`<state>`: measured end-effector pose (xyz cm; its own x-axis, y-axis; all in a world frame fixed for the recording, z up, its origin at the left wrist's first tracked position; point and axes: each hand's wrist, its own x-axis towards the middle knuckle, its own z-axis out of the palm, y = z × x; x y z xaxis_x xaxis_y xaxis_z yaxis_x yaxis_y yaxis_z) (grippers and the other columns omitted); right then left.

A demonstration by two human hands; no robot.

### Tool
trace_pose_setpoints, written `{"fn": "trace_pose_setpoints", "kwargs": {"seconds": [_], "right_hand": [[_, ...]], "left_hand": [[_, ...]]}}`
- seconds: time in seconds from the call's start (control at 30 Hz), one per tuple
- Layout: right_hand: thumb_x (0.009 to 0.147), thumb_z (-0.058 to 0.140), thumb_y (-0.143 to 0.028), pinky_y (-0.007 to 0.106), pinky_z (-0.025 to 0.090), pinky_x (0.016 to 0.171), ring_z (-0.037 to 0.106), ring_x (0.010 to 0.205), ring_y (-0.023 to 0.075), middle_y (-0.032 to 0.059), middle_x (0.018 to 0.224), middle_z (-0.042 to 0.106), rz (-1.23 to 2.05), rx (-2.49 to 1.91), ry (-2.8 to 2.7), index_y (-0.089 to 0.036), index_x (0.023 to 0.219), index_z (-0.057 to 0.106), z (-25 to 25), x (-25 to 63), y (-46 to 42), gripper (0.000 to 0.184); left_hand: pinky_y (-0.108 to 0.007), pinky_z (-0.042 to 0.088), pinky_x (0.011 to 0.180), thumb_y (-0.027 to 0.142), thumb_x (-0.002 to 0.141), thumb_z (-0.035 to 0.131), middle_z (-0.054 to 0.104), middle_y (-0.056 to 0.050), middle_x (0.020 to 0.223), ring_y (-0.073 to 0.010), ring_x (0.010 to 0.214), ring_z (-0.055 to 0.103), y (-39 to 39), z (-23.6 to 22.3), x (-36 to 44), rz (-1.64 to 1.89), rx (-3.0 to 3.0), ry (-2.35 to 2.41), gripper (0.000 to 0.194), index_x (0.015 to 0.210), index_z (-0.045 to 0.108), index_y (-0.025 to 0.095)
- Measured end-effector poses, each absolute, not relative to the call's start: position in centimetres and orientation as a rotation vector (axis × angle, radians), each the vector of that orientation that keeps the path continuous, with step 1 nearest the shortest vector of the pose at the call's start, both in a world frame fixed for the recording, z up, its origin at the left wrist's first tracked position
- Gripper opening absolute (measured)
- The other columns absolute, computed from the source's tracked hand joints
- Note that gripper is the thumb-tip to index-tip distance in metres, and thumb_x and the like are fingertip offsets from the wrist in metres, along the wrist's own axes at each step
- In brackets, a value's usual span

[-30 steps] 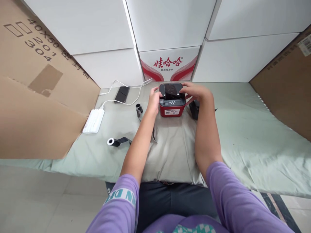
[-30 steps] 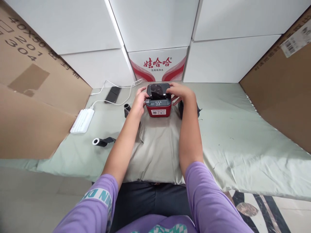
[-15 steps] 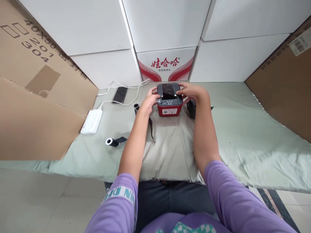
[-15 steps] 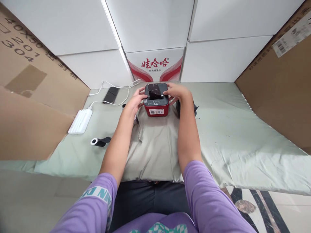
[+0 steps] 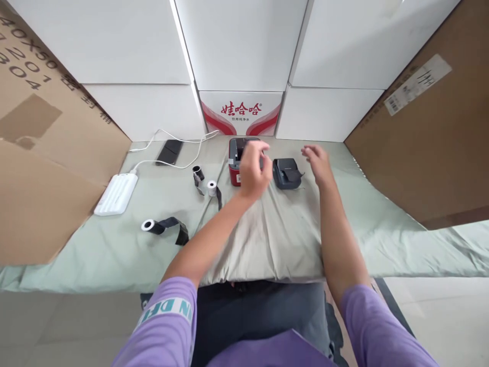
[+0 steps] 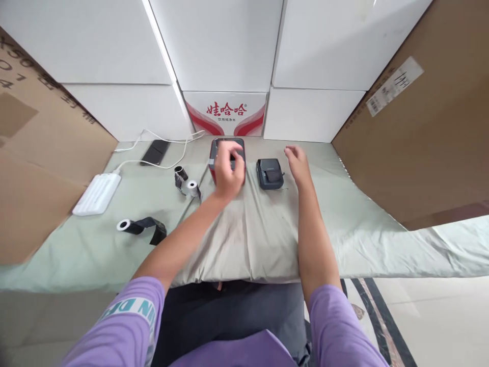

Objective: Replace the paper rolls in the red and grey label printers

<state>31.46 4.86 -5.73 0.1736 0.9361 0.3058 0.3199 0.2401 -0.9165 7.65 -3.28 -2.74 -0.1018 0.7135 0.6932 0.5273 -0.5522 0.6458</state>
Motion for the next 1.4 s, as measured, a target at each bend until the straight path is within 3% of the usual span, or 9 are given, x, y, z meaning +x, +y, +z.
{"fn": "trace_pose_setpoints", "kwargs": {"seconds": [0.1, 0.23, 0.33, 0.47, 0.63, 0.8, 1.1, 1.4], "right_hand": [[0.074, 0.065, -0.069, 0.048, 0.054, 0.101, 0.069, 0.114, 0.026, 0.01, 0.118, 0.072, 0.949, -1.223, -1.149, -0.026, 0.105, 0.061, -10.4, 32.0, 4.9, 0.053], [0.074, 0.065, -0.075, 0.048, 0.046, 0.113, 0.065, 0.125, 0.0261, 0.0102, 0.129, 0.07, 0.909, -1.138, -1.255, -0.026, 0.115, 0.062, -12.9, 30.5, 5.4, 0.064], [0.075, 0.063, -0.08, 0.048, 0.042, 0.119, 0.061, 0.129, 0.0256, 0.0081, 0.131, 0.07, 0.88, -1.121, -1.333, -0.027, 0.12, 0.064, -13.0, 30.0, 5.8, 0.07], [0.077, 0.056, -0.084, 0.048, 0.05, 0.111, 0.067, 0.119, 0.0258, 0.0098, 0.123, 0.072, 0.946, -1.125, -1.263, -0.027, 0.127, 0.06, -12.9, 30.2, 6.0, 0.076], [0.078, 0.053, -0.085, 0.045, 0.056, 0.1, 0.07, 0.11, 0.0254, 0.0115, 0.127, 0.068, 0.925, -1.157, -1.257, -0.027, 0.129, 0.057, -12.6, 30.3, 5.7, 0.077], [0.074, 0.055, -0.087, 0.045, 0.057, 0.094, 0.07, 0.094, 0.0223, 0.0114, 0.133, 0.06, 0.883, -1.199, -1.217, -0.028, 0.133, 0.052, -12.5, 30.1, 5.8, 0.083], [0.076, 0.049, -0.089, 0.041, 0.057, 0.086, 0.065, 0.094, 0.0218, 0.0096, 0.126, 0.057, 0.818, -1.214, -1.271, -0.03, 0.138, 0.047, -13.6, 30.2, 6.8, 0.086], [0.07, 0.058, -0.089, 0.047, 0.054, 0.101, 0.067, 0.101, 0.0242, 0.0085, 0.127, 0.06, 0.86, -1.177, -1.207, -0.031, 0.135, 0.052, -13.2, 30.1, 6.5, 0.088]], "left_hand": [[-0.033, 0.054, 0.091, 0.024, 0.095, 0.047, 0.068, -0.01, 0.115, -0.0219, 0.102, 0.068, -5.5, -5.2, 11.3, 1.157, 2.065, 1.521, 0.045, 0.139, 0.048, 0.017], [-0.042, 0.049, 0.105, 0.024, 0.089, 0.053, 0.056, -0.02, 0.143, -0.0318, 0.131, 0.057, -5.7, -8.5, 12.9, 0.572, 2.14, 1.768, 0.074, 0.158, 0.031, 0.01], [-0.045, 0.041, 0.115, 0.022, 0.089, 0.049, 0.042, -0.019, 0.161, -0.0323, 0.143, 0.045, -5.2, -9.6, 12.7, 0.508, 2.226, 1.784, 0.077, 0.161, 0.026, 0.009], [-0.045, 0.039, 0.118, 0.016, 0.086, 0.047, 0.025, -0.014, 0.172, -0.0321, 0.145, 0.042, -5.1, -10.0, 12.6, 0.573, 2.236, 1.727, 0.082, 0.163, 0.02, 0.007], [-0.04, 0.045, 0.114, 0.017, 0.084, 0.049, 0.044, -0.017, 0.161, -0.0306, 0.138, 0.053, -5.2, -10.0, 12.4, 0.708, 2.157, 1.668, 0.083, 0.162, 0.021, 0.009], [-0.039, 0.056, 0.095, 0.022, 0.082, 0.055, 0.069, -0.017, 0.134, -0.0309, 0.112, 0.071, -5.1, -9.2, 12.2, 0.662, 1.998, 1.712, 0.077, 0.154, 0.031, 0.015], [-0.037, 0.057, 0.09, 0.023, 0.082, 0.057, 0.075, -0.012, 0.121, -0.0299, 0.108, 0.074, -4.1, -9.3, 11.6, 0.643, 1.949, 1.824, 0.058, 0.139, 0.044, 0.021], [-0.037, 0.057, 0.081, 0.025, 0.085, 0.055, 0.076, -0.015, 0.107, -0.0299, 0.096, 0.076, -4.7, -8.2, 12.0, 0.421, 2.09, 1.904, 0.067, 0.149, 0.037, 0.016]]}}
